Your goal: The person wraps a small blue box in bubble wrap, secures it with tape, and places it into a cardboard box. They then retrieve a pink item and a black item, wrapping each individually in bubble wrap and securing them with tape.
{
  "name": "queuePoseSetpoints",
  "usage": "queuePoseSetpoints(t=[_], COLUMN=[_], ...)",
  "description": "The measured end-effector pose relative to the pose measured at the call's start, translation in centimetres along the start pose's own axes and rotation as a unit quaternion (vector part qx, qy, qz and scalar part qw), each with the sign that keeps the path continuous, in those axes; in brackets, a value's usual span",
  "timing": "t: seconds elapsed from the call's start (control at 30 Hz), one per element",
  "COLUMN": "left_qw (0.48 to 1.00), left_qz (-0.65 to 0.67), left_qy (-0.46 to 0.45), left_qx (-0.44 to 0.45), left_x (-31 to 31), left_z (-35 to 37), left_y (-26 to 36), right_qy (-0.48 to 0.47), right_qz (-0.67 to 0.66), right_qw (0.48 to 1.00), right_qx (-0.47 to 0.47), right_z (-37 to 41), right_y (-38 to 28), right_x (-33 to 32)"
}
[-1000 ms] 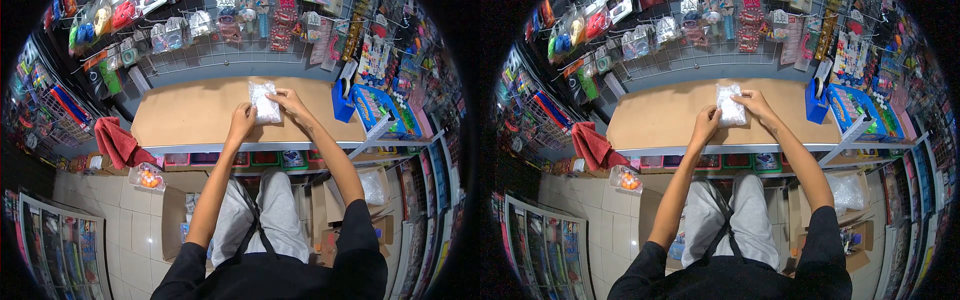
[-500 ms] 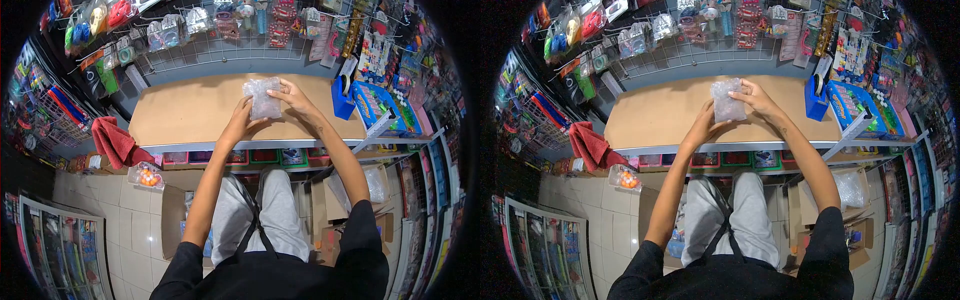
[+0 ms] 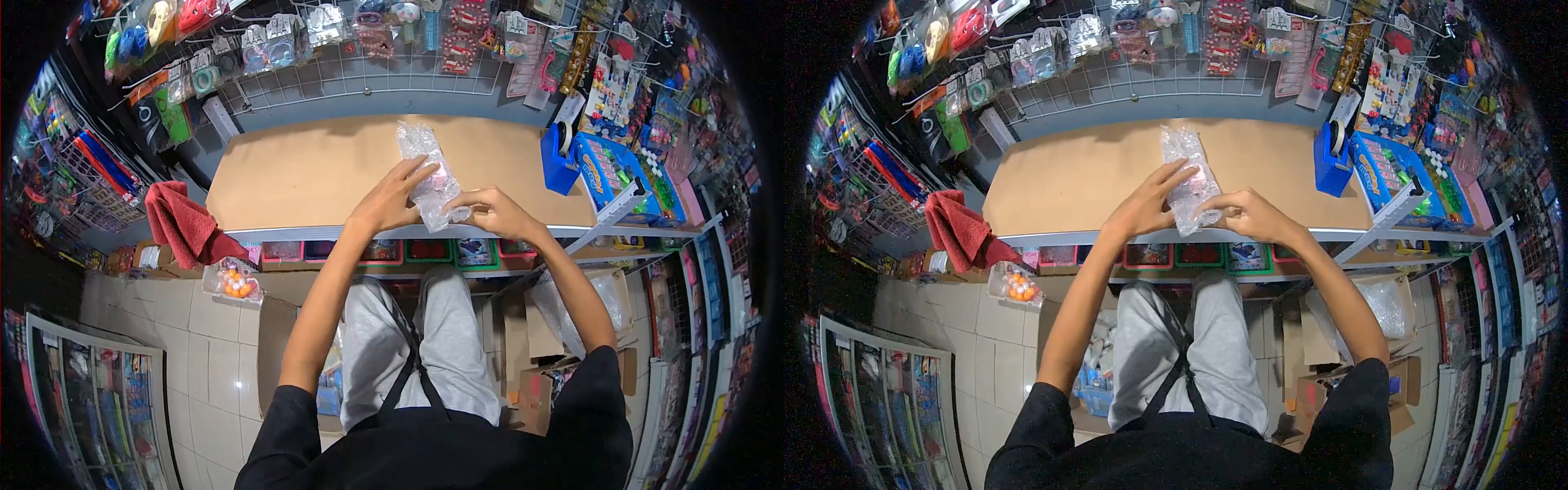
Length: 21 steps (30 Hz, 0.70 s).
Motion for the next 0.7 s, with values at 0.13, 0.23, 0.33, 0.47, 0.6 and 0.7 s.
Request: queuePoseSetpoints(t=[0.13,0.23,0.33,0.47,0.6,0.7], left_qw=[0.999,0.998,0.996,0.993,0.996,0.993], left_qz=[-0.041,-0.037,-0.023,-0.024,-0.085,-0.1], left_qy=[-0.017,-0.039,-0.074,-0.089,-0.025,0.058], left_qx=[0.018,0.025,0.032,0.069,0.031,0.033], left_x=[-0.1,-0.5,-1.2,-1.4,0.1,1.7], left_z=[-0.1,-0.1,-0.5,-1.0,-0.8,-0.3], left_y=[-0.3,-0.3,-0.5,-2.0,-0.9,-0.5], right_qy=[0.058,0.08,0.104,0.056,0.003,0.026], right_qz=[-0.027,-0.048,-0.072,0.047,0.154,0.181], right_qw=[0.995,0.988,0.987,0.994,0.987,0.981], right_qx=[0.071,0.119,0.102,0.084,-0.052,-0.059], right_z=[-0.3,-1.3,-1.4,0.2,1.8,2.5], right_y=[0.4,0.9,2.8,1.4,0.6,0.9], right_x=[0.4,0.6,1.5,1.9,2.1,2.6])
Point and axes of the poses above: each hand's wrist, its own z-axis away from the middle knuckle, its own x-axis out of the palm, y = z × x, the point moved 2 cm from there along -z, towards the middle knuckle, and after that the axes turned 4 degrees about -x, right-handed, at the moved point
